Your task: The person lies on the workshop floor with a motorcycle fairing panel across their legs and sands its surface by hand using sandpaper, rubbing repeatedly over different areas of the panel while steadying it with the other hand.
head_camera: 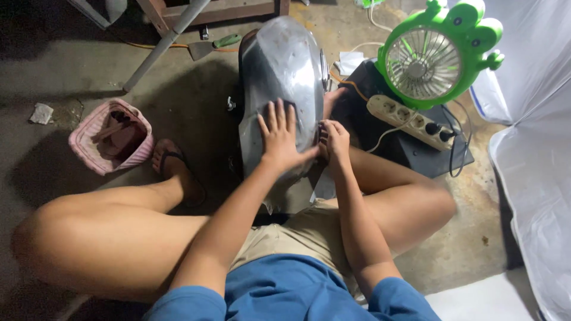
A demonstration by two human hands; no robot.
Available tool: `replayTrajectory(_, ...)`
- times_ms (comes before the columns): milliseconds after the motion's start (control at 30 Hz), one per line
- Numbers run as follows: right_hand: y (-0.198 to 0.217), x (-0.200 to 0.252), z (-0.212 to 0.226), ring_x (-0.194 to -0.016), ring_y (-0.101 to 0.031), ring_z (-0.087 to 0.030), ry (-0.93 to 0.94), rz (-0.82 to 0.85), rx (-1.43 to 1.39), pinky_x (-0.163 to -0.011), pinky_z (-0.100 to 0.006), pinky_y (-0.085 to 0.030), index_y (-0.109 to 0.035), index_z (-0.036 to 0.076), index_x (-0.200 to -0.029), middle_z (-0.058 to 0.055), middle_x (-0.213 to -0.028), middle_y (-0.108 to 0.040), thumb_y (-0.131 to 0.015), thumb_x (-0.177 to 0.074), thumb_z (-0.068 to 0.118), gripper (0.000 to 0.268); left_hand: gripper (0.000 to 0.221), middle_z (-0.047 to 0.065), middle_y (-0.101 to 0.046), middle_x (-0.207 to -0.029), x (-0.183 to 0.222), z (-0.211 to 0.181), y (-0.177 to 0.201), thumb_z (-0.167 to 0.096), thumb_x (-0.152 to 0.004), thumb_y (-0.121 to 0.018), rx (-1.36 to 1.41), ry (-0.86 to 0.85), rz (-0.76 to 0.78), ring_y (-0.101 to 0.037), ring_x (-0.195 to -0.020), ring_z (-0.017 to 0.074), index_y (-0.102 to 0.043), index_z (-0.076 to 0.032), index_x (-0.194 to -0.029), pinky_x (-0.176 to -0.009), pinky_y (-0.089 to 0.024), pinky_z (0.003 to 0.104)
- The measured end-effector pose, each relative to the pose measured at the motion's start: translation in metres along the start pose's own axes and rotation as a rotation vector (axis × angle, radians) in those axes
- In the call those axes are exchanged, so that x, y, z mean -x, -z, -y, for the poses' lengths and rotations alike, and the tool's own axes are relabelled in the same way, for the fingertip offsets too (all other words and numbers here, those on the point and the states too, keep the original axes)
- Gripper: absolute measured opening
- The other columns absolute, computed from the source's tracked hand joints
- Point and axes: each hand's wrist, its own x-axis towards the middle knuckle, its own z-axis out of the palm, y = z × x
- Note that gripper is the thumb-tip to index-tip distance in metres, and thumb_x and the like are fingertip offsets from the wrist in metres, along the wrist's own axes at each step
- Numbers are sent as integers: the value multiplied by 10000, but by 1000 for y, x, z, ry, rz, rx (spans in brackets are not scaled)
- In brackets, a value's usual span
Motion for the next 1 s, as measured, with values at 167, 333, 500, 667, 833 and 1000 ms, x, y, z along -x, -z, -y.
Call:
replayTrajectory(167, -6, 12, 14, -683, -646, -108, 9, -6, -40, -583, -225, -561, -791, 171, -944, -13, -831, -727, -712, -896, 263, 130, 1354, 299, 6, -1683, -14, 7, -12, -909, -693, -573, -7, -76, -64, 44, -1555, 492, -177, -5, -1621, -1178, 1, 751)
replayTrajectory(333, -10, 46, 44, -682, -696, -179, -119, -22, -135, -578, -335, -637, -782, 159, -976, -65, -831, -738, -742, -875, 224, 127, 1303, 269, 64, -1690, -80, 39, 4, -886, -788, -557, 49, 30, -75, 83, -1558, 476, -90, -25, -1648, -1192, -17, 750)
replayTrajectory(500, -7, 20, 22, -683, -641, -89, -33, -6, -22, -575, -220, -571, -785, 168, -939, -5, -817, -720, -715, -889, 250, 119, 1384, 297, 54, -1684, -33, 7, 6, -893, -699, -601, -10, 30, -41, 73, -1557, 484, -111, -2, -1637, -1185, 2, 735)
replayTrajectory(667, -8, 24, 27, -720, -637, -104, -12, 1, -18, -617, -243, -571, -782, 172, -947, -4, -832, -718, -704, -905, 267, 131, 1362, 292, 28, -1687, -10, 2, -8, -902, -696, -578, -13, -51, -28, 64, -1558, 479, -143, -13, -1632, -1181, 0, 738)
replayTrajectory(833, -10, 51, 43, -715, -690, -153, -110, -19, -144, -598, -305, -628, -772, 143, -974, -52, -845, -731, -718, -897, 225, 124, 1289, 293, 37, -1685, -68, 45, 0, -850, -792, -599, 54, 10, -141, 20, -1558, 498, -110, -12, -1640, -1178, -61, 767)
replayTrajectory(1000, -9, 27, 30, -692, -643, -105, -38, 1, -105, -581, -230, -588, -766, 130, -952, -21, -813, -682, -706, -899, 231, 128, 1317, 303, 56, -1679, -51, 30, 11, -825, -766, -647, 32, 38, -92, 49, -1553, 501, -95, -11, -1641, -1175, -53, 769)
